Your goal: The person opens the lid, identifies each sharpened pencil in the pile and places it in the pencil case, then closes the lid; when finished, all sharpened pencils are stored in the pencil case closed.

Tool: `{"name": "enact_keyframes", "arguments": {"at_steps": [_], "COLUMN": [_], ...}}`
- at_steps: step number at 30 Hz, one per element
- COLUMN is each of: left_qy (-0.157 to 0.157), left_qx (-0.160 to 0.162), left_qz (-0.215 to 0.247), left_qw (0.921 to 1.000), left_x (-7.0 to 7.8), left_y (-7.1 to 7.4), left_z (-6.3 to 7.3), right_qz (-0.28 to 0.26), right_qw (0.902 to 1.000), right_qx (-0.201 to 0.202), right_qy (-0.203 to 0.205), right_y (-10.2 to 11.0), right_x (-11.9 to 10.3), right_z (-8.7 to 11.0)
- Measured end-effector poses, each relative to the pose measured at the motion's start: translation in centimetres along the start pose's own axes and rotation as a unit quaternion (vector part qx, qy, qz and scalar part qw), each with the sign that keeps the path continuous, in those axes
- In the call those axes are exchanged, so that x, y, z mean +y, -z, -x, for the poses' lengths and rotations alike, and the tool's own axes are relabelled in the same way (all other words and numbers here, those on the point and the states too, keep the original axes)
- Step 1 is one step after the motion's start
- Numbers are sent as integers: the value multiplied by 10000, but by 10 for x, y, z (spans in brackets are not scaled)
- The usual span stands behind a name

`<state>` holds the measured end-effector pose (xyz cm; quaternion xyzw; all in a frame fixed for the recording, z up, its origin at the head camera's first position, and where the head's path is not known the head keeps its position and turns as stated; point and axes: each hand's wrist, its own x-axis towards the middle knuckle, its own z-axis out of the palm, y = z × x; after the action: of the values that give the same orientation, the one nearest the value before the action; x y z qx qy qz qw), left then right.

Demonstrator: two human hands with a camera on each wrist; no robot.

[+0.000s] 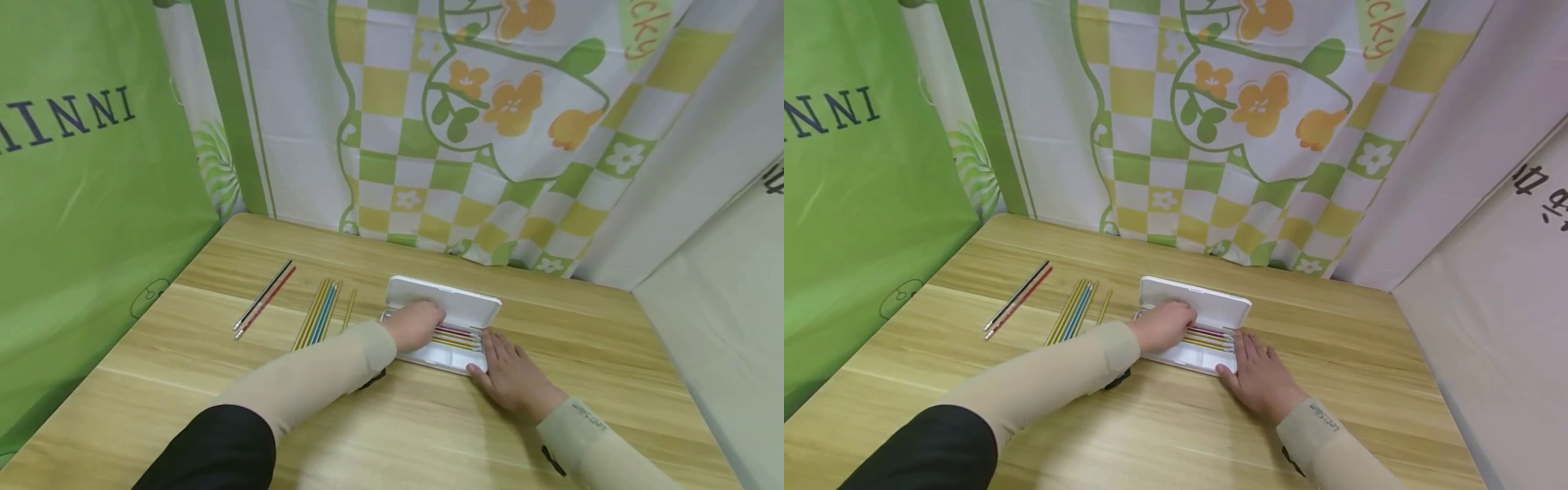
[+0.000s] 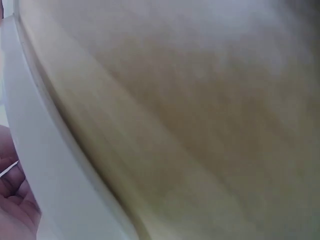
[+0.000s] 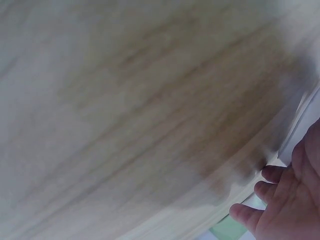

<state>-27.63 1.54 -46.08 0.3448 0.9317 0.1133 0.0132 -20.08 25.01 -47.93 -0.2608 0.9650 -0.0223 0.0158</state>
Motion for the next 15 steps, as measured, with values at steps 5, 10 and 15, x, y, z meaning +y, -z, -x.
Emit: {"name": "enact_keyframes", "arguments": {"at_steps": [5,10,15], "left_qy": [28,-284,-306], "left_qx": [-55,63,92], "left_qz": [289,825,1623], "left_qw": [9996,9962,9862], "left_x": [0,-9,-30], "left_y": [5,15,22], "left_z": [5,16,34], "right_qz": [-85,-174,-65], "right_qw": [9999,9997,9999], "right_qx": [-124,-158,-81], "right_qy": [-10,-38,-9], "right_y": [5,7,1], "right_x": [-3,-3,2], "right_z": [0,1,0]}}
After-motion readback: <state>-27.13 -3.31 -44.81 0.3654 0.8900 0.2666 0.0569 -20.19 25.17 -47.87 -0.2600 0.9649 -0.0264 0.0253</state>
